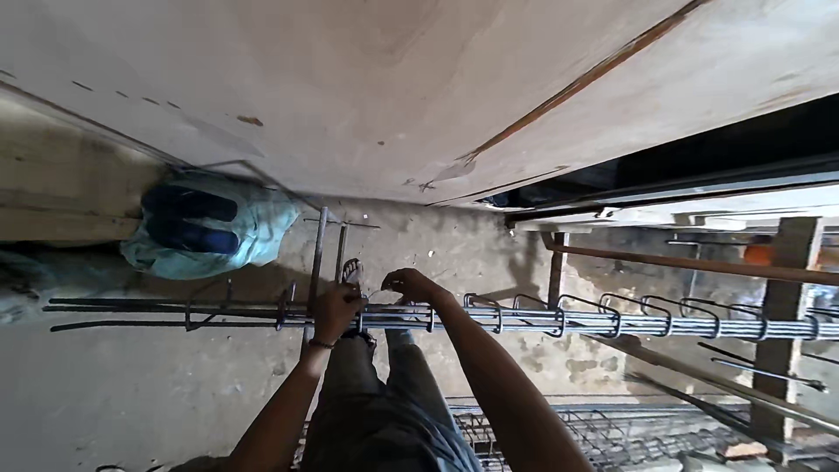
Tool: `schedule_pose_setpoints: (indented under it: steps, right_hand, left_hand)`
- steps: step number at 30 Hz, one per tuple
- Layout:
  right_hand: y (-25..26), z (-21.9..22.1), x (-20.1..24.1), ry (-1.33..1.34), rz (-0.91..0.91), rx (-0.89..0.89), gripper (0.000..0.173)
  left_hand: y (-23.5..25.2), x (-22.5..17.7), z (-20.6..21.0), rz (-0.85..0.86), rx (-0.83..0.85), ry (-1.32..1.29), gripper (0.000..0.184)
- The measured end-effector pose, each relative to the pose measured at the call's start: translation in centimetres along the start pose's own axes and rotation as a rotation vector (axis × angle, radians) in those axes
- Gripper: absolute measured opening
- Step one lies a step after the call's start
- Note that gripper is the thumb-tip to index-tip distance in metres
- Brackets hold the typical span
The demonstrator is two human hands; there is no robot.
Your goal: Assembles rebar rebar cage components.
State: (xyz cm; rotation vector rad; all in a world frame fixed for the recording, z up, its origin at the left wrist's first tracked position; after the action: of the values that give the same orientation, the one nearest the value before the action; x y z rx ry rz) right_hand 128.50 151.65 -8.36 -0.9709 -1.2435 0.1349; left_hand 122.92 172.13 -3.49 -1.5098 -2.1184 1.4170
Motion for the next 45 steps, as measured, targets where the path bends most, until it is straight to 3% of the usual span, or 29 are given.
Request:
schedule_pose_setpoints:
  steps: [3, 10, 20, 24, 29, 34, 37, 45]
  right_hand:
    - [0.0, -0.1, -0.3, 0.083, 0.022, -0.096, 0.027]
    - [0.7, 2.2, -0.6, -0.171, 0.133, 0.385, 0.024]
    - [-0.4, 0.5, -0.2, 0.045, 0.269, 0.485, 0.022]
    - [-0.7, -1.3, -0.8, -0.037, 0.3, 0.577, 0.035]
    - [0.5, -1.8, -1.9, -0.087, 0.173, 0.495, 0.026]
    - [1.5, -0.7, -2.2, -0.096, 0.216, 0.487, 0.017]
    - [2.1, 0.9, -1.6, -0.187, 0.206, 0.518, 0.018]
    - [1.0, 1.5, -0.9, 0.06, 0.195, 0.472, 0.028]
  left_hand:
    - [0.1, 0.2, 0.2, 0.01, -0.031, -0.007, 0.029]
    - [0.0, 0.0, 0.2, -0.022, 0.005, 0.028, 0.032]
    - [0.3, 0.2, 0.5, 0.019, -0.056, 0.024, 0.031]
    - [0.5, 0.3, 0.8, 0.03, -0.091, 0.016, 0.032]
    - [0.3, 0.4, 0.9, 0.031, -0.09, -0.012, 0.029]
    - [0.2, 0.2, 0.7, 0.015, -0.079, -0.005, 0.029]
    - [0.1, 0.3, 0.7, 0.026, -0.095, -0.015, 0.029]
    - [0.0, 0.1, 0.9, 0.032, -0.081, -0.002, 0.031]
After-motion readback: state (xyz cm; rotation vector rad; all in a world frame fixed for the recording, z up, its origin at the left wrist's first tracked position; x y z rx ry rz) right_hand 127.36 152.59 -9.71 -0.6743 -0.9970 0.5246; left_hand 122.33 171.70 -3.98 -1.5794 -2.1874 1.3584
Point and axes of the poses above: each hand's wrist, its own y-axis towards the middle knuckle, its own z-axis out of the palm, x = y × z, the point moved 5 cm from there along y, towards the middle knuckle, and after that the axes turned 12 degrees about y, right-handed, at the moved point
